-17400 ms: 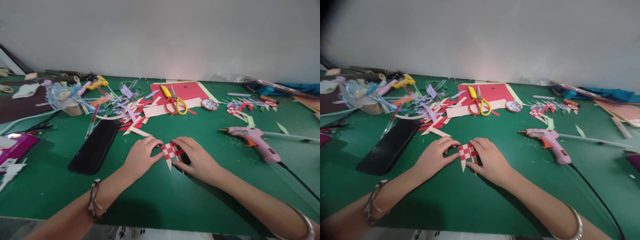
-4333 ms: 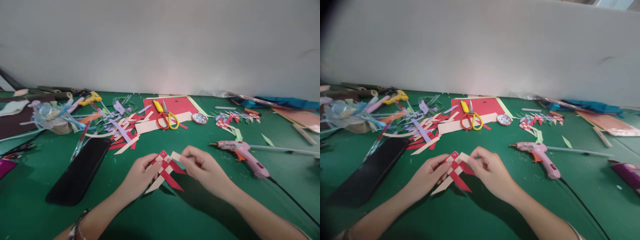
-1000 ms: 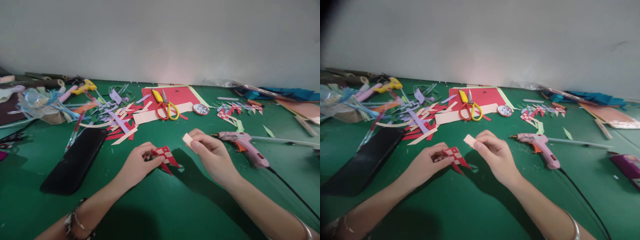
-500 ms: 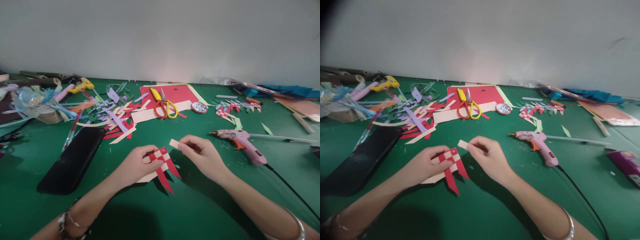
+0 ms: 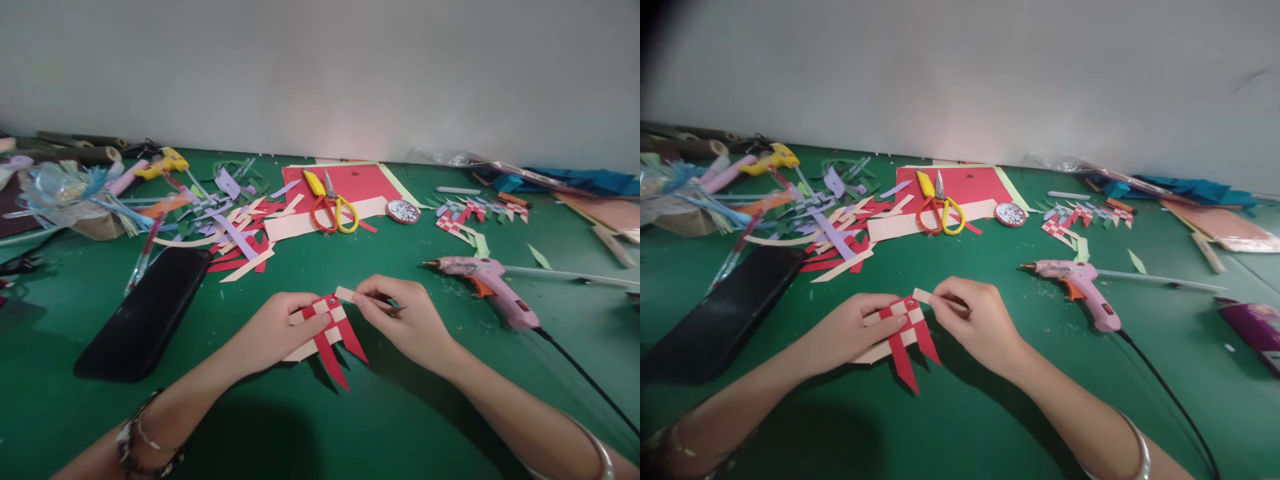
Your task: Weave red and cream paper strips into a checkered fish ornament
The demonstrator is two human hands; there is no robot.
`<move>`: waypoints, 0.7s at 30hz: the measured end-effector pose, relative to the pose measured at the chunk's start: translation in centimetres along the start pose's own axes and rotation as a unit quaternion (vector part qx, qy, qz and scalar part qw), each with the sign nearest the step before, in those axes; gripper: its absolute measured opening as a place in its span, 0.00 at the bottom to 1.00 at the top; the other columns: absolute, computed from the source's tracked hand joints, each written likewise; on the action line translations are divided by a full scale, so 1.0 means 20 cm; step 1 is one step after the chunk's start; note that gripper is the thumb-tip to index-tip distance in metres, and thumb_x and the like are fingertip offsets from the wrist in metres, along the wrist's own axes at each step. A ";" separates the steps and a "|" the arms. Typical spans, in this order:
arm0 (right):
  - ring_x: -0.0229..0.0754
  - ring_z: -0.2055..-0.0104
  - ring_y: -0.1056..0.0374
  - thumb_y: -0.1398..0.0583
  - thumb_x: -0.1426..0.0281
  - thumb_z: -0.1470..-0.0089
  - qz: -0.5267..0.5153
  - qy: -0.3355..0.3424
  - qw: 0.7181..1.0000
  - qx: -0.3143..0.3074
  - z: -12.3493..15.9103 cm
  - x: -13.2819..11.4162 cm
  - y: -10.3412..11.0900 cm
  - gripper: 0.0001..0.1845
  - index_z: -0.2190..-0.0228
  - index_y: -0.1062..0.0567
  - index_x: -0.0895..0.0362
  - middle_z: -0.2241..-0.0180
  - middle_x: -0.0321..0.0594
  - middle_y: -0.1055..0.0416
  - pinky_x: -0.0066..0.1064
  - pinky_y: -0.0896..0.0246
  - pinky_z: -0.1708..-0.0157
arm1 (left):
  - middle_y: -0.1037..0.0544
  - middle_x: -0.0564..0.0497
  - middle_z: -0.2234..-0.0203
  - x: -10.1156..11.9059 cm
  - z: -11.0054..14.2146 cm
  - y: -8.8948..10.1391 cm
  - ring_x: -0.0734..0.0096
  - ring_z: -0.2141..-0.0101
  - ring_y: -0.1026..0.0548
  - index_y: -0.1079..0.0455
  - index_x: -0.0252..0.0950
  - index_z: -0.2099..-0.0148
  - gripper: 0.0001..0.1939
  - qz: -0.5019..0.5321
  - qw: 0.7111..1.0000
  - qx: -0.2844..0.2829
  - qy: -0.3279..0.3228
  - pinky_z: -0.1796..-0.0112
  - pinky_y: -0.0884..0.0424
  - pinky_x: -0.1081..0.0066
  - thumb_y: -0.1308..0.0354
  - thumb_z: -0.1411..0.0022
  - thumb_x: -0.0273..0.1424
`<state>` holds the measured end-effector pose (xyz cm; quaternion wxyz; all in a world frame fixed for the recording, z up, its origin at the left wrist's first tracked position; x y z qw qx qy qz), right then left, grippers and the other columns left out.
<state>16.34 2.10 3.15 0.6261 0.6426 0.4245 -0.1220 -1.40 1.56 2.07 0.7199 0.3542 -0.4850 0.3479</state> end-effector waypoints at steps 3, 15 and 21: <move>0.30 0.82 0.49 0.49 0.68 0.47 0.008 0.013 1.000 0.001 0.00 0.00 0.00 0.11 0.78 0.33 0.57 0.83 0.31 0.41 0.23 0.56 0.82 | 0.30 0.54 0.78 0.01 0.00 0.00 0.72 0.75 0.33 0.30 0.34 0.69 0.15 -0.019 1.000 0.006 -0.003 0.75 0.37 0.76 0.49 0.45 0.41; 0.29 0.82 0.49 0.49 0.69 0.46 0.047 0.054 0.997 -0.014 0.00 -0.01 0.00 0.12 0.78 0.33 0.58 0.84 0.31 0.41 0.22 0.56 0.82 | 0.32 0.56 0.80 -0.01 0.00 0.00 0.74 0.77 0.36 0.32 0.34 0.72 0.15 -0.069 0.997 0.014 -0.014 0.76 0.40 0.78 0.51 0.44 0.39; 0.29 0.82 0.48 0.49 0.67 0.45 0.045 0.054 0.997 -0.032 0.00 -0.01 0.00 0.12 0.78 0.33 0.58 0.83 0.32 0.39 0.22 0.54 0.81 | 0.40 0.58 0.85 -0.01 0.00 0.00 0.78 0.82 0.43 0.35 0.35 0.76 0.15 -0.047 0.999 0.005 0.003 0.82 0.47 0.78 0.51 0.45 0.40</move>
Point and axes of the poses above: each hand's wrist, its own z-axis away from the middle knuckle, its own y-axis out of the back of the hand, x = y × z, the point moved 1 cm from there along -z, towards the middle knuckle
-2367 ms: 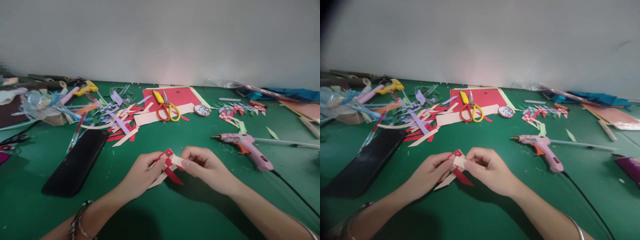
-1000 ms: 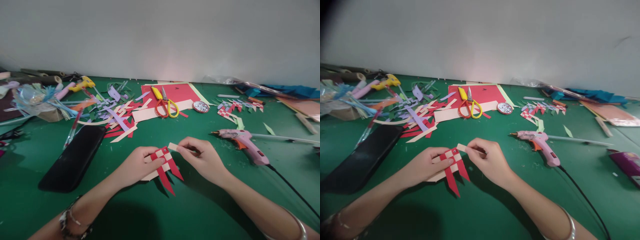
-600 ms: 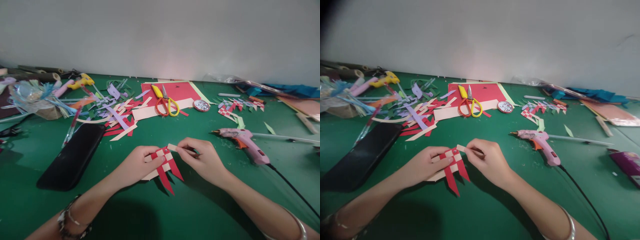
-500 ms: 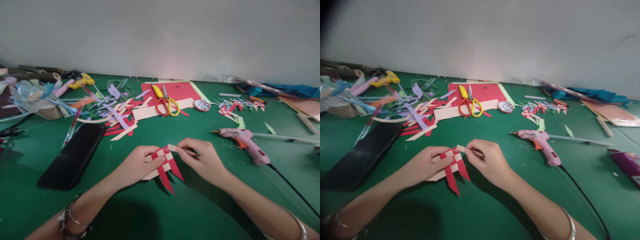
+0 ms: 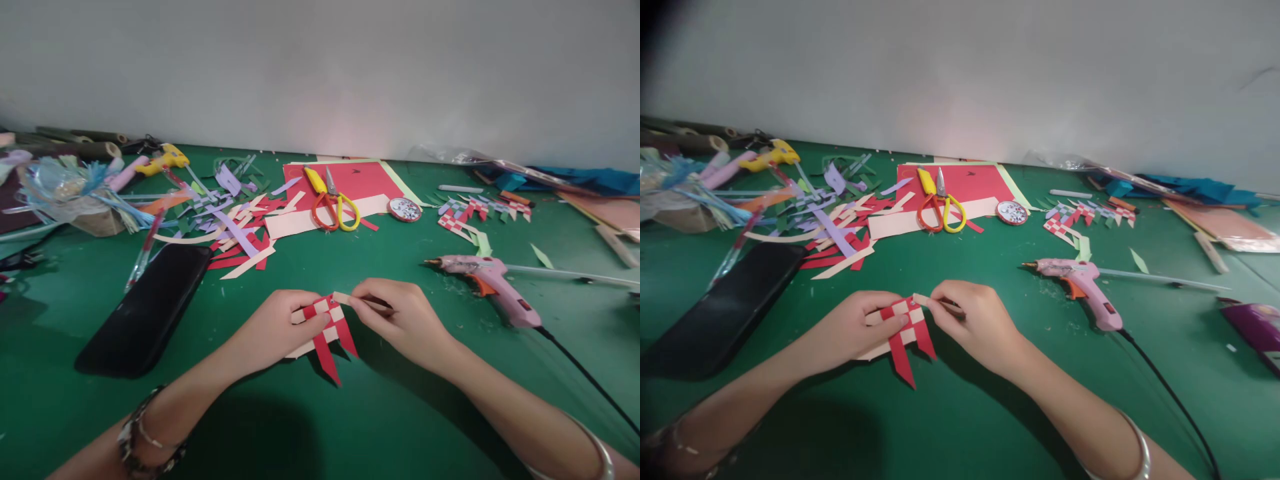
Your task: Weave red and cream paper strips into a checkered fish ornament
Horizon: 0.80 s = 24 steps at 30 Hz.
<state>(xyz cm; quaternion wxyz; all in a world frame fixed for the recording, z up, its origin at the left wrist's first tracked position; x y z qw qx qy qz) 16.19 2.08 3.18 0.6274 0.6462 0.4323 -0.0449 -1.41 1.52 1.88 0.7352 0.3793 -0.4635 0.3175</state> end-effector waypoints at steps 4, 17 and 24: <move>0.29 0.81 0.47 0.49 0.67 0.45 -0.011 -0.007 1.000 -0.004 0.00 0.00 0.00 0.12 0.77 0.33 0.58 0.82 0.32 0.38 0.22 0.54 0.81 | 0.42 0.58 0.84 0.00 0.00 0.00 0.78 0.81 0.44 0.37 0.34 0.76 0.15 -0.008 1.000 -0.003 -0.007 0.82 0.48 0.78 0.51 0.44 0.39; 0.29 0.80 0.48 0.48 0.69 0.49 -0.128 -0.099 0.987 -0.024 -0.01 0.01 -0.01 0.10 0.79 0.33 0.58 0.82 0.32 0.39 0.21 0.54 0.83 | 0.46 0.59 0.84 -0.01 0.00 0.00 0.79 0.81 0.45 0.43 0.35 0.79 0.16 -0.023 1.000 -0.002 -0.010 0.81 0.48 0.79 0.52 0.44 0.39; 0.29 0.81 0.51 0.47 0.68 0.51 -0.197 -0.145 0.969 -0.037 -0.02 0.02 -0.01 0.09 0.79 0.34 0.58 0.83 0.30 0.43 0.22 0.56 0.83 | 0.46 0.59 0.85 -0.01 -0.01 0.00 0.79 0.82 0.46 0.43 0.35 0.79 0.15 -0.001 1.000 -0.001 0.004 0.83 0.49 0.79 0.51 0.46 0.38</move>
Point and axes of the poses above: each hand's wrist, its own z-axis away from the middle knuckle, its own y-axis out of the back of the hand, x = y × z, the point moved 1 cm from there along -z, towards the middle knuckle
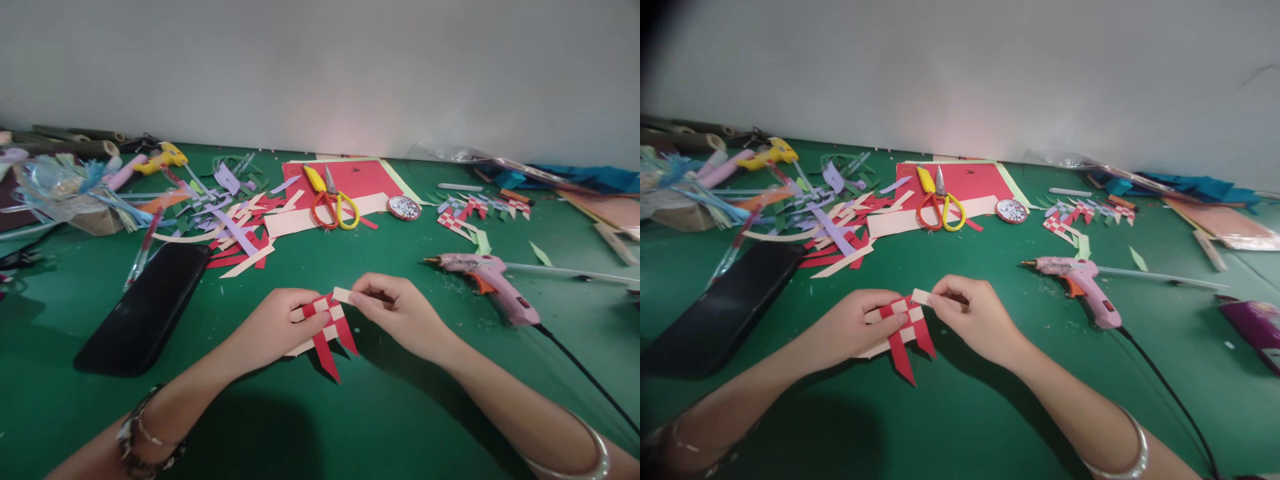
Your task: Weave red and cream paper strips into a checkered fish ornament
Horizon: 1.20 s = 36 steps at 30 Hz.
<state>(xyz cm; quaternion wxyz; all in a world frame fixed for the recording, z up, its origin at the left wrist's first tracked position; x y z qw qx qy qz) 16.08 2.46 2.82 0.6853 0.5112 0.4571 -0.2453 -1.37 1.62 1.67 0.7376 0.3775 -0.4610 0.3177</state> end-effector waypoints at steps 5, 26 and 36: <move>0.29 0.82 0.51 0.46 0.67 0.51 -0.077 -0.029 0.996 -0.025 -0.01 0.00 0.00 0.09 0.79 0.35 0.58 0.84 0.29 0.45 0.22 0.56 0.83 | 0.44 0.59 0.85 0.00 0.00 0.00 0.79 0.82 0.43 0.40 0.35 0.78 0.14 0.009 1.000 0.002 -0.004 0.83 0.47 0.80 0.50 0.46 0.38; 0.28 0.83 0.54 0.48 0.69 0.53 -0.032 0.020 0.999 0.026 0.01 -0.02 0.00 0.08 0.81 0.36 0.58 0.85 0.28 0.46 0.22 0.60 0.85 | 0.31 0.58 0.79 0.03 0.00 0.02 0.76 0.76 0.33 0.33 0.36 0.70 0.09 0.005 0.997 0.064 -0.041 0.74 0.37 0.79 0.48 0.46 0.37; 0.28 0.83 0.55 0.49 0.73 0.55 0.028 0.048 0.998 0.022 0.01 -0.02 -0.01 0.09 0.83 0.39 0.57 0.86 0.28 0.47 0.22 0.61 0.84 | 0.39 0.59 0.83 0.02 -0.01 -0.01 0.79 0.82 0.40 0.38 0.36 0.73 0.10 -0.018 0.998 0.052 -0.029 0.82 0.44 0.80 0.49 0.47 0.38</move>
Point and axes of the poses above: each hand's wrist, its own z-axis away from the middle knuckle, its own y-axis out of the back of the hand, x = y × z, the point moved 1 cm from there along -z, towards the middle knuckle
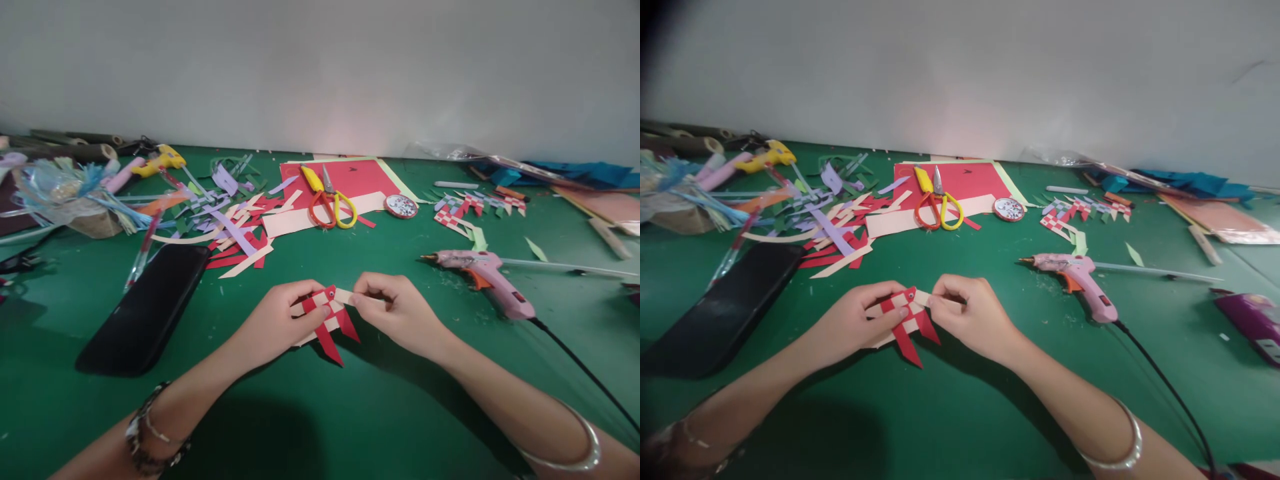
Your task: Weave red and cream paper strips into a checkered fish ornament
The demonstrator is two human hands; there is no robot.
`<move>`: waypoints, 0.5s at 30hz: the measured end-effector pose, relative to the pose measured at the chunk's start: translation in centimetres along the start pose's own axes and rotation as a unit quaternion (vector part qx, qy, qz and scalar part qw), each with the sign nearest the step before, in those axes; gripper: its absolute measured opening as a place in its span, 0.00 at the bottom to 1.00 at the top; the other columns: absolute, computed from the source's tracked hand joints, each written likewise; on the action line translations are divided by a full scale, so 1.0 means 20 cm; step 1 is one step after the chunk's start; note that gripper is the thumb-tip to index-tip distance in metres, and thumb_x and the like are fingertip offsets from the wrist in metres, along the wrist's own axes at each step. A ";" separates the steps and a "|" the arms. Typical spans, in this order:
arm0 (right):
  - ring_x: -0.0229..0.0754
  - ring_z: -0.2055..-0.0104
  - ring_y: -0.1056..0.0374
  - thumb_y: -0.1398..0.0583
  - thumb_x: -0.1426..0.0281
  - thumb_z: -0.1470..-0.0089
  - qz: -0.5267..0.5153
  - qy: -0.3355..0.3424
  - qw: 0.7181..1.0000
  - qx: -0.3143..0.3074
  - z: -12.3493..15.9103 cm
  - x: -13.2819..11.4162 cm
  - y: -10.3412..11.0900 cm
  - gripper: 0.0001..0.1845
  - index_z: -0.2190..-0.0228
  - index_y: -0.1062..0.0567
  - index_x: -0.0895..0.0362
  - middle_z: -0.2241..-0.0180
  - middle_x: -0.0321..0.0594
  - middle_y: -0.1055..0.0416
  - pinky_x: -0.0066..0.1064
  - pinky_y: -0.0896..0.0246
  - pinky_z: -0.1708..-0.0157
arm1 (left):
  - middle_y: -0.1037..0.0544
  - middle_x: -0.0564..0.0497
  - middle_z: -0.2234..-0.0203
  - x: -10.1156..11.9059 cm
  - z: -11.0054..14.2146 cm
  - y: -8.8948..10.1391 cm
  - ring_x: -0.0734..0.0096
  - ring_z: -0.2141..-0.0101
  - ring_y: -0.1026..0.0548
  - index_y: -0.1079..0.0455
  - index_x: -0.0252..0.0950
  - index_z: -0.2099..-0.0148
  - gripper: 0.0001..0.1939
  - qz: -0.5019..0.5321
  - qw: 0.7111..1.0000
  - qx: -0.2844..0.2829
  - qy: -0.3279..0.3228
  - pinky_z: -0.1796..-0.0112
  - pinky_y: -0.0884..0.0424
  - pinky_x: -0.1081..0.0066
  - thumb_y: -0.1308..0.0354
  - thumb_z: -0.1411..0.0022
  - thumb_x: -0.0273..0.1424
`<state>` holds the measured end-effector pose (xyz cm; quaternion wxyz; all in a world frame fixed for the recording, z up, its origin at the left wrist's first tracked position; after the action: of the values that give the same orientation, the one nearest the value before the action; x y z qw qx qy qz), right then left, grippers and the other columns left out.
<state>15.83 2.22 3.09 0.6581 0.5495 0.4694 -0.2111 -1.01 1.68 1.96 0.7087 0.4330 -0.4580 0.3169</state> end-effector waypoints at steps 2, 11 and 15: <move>0.28 0.82 0.55 0.49 0.73 0.55 0.009 0.007 1.000 0.001 0.00 0.00 0.00 0.09 0.83 0.39 0.57 0.86 0.28 0.47 0.22 0.61 0.84 | 0.38 0.59 0.82 0.00 0.00 0.00 0.78 0.81 0.39 0.38 0.36 0.73 0.10 -0.001 1.000 0.002 -0.008 0.81 0.43 0.79 0.49 0.47 0.37; 0.29 0.81 0.52 0.49 0.73 0.54 0.026 0.024 0.999 0.002 0.00 0.00 0.00 0.08 0.83 0.38 0.57 0.85 0.29 0.44 0.22 0.59 0.83 | 0.37 0.58 0.80 -0.01 0.00 0.00 0.77 0.78 0.37 0.37 0.35 0.72 0.10 -0.008 1.000 -0.009 -0.003 0.79 0.42 0.79 0.50 0.45 0.37; 0.29 0.81 0.52 0.49 0.73 0.54 0.024 0.020 1.000 -0.004 0.00 0.01 0.00 0.08 0.82 0.38 0.57 0.85 0.29 0.44 0.22 0.59 0.83 | 0.36 0.58 0.80 -0.01 0.00 0.00 0.77 0.77 0.37 0.36 0.35 0.72 0.10 -0.005 1.000 -0.007 -0.012 0.77 0.40 0.79 0.50 0.46 0.36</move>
<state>15.86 2.26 2.86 0.6553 0.5624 0.4700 -0.1824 -1.05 1.72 1.81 0.7083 0.4338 -0.4662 0.3046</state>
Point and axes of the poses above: each hand's wrist, its own z-axis away from the middle knuckle, its own y-axis out of the back of the hand, x = y × z, the point moved 1 cm from there along -z, towards the middle knuckle
